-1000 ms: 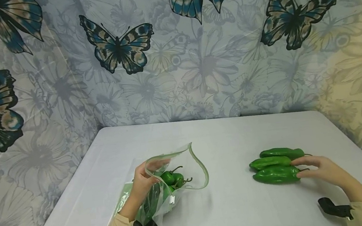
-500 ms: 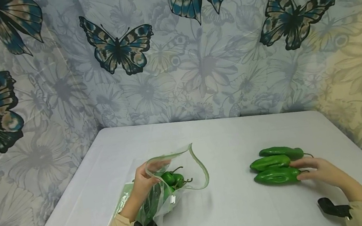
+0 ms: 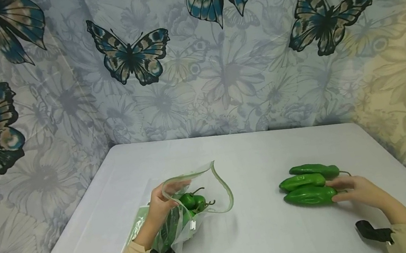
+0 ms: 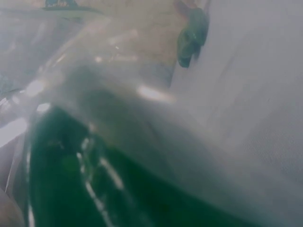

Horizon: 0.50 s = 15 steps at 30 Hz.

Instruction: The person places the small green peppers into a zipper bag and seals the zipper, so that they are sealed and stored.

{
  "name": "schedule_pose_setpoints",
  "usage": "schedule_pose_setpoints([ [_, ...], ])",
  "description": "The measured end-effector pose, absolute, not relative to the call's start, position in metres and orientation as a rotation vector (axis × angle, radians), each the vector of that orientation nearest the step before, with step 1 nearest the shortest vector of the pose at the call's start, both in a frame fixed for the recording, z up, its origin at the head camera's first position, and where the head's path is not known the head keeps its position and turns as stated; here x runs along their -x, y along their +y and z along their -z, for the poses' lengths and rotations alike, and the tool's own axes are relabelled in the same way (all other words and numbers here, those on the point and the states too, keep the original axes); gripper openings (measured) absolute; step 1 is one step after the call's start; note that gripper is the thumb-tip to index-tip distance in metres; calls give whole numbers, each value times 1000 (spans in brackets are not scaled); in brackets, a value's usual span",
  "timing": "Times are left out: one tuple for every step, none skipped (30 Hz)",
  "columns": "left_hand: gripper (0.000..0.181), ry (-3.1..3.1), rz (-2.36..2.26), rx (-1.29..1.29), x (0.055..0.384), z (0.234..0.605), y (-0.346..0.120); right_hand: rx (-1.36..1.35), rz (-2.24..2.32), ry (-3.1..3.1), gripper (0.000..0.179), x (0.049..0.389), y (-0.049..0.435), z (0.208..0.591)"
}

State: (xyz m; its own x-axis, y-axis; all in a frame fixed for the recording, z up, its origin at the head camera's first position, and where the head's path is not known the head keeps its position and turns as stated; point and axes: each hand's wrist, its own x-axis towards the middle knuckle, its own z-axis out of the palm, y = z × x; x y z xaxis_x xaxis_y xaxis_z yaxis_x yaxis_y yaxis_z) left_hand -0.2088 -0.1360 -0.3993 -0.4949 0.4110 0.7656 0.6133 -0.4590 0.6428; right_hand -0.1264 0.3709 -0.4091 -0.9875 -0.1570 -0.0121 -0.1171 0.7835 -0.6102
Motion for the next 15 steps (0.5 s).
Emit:
schedule_pose_setpoints([
  [47, -1554, 2085, 1489, 209, 400, -136, 218, 985, 2899, 43, 126, 371, 409],
  [47, -1563, 2082, 1483, 208, 400, -137, 206, 981, 2894, 42, 127, 370, 409],
  [47, -1568, 2078, 1479, 208, 400, -137, 196, 977, 2893, 41, 127, 370, 409],
  [47, -1574, 2074, 1476, 208, 399, -137, 207, 986, 2888, 39, 127, 370, 409],
  [47, -1579, 2071, 1473, 208, 399, -137, 229, 996, 2888, 37, 127, 369, 409],
  [47, -1581, 2067, 1473, 208, 399, -137, 246, 1010, 2895, 36, 127, 369, 409],
  [47, -1583, 2065, 1473, 208, 399, -138, 266, 1028, 2901, 34, 127, 369, 409],
  [47, -1583, 2064, 1472, 208, 398, -138, 292, 1056, 2904, 32, 127, 369, 408],
  [47, -1583, 2064, 1472, 207, 398, -138, 321, 1087, 2906, 31, 127, 370, 408],
  [47, -1582, 2068, 1471, 207, 398, -138, 352, 1115, 2906, 30, 127, 370, 407],
  [47, -1582, 2070, 1468, 207, 398, -138, 378, 1146, 2902, 30, 127, 371, 407],
  [48, -1583, 2071, 1465, 207, 398, -138, 401, 1175, 2896, 30, 127, 371, 406],
  [47, -1582, 2075, 1462, 207, 398, -138, 400, 1206, 2888, 30, 127, 371, 404],
  [47, -1581, 2077, 1460, 206, 398, -138, 393, 1233, 2877, 31, 126, 371, 403],
  [47, -1578, 2079, 1460, 206, 398, -138, 376, 1246, 2872, 31, 126, 371, 401],
])
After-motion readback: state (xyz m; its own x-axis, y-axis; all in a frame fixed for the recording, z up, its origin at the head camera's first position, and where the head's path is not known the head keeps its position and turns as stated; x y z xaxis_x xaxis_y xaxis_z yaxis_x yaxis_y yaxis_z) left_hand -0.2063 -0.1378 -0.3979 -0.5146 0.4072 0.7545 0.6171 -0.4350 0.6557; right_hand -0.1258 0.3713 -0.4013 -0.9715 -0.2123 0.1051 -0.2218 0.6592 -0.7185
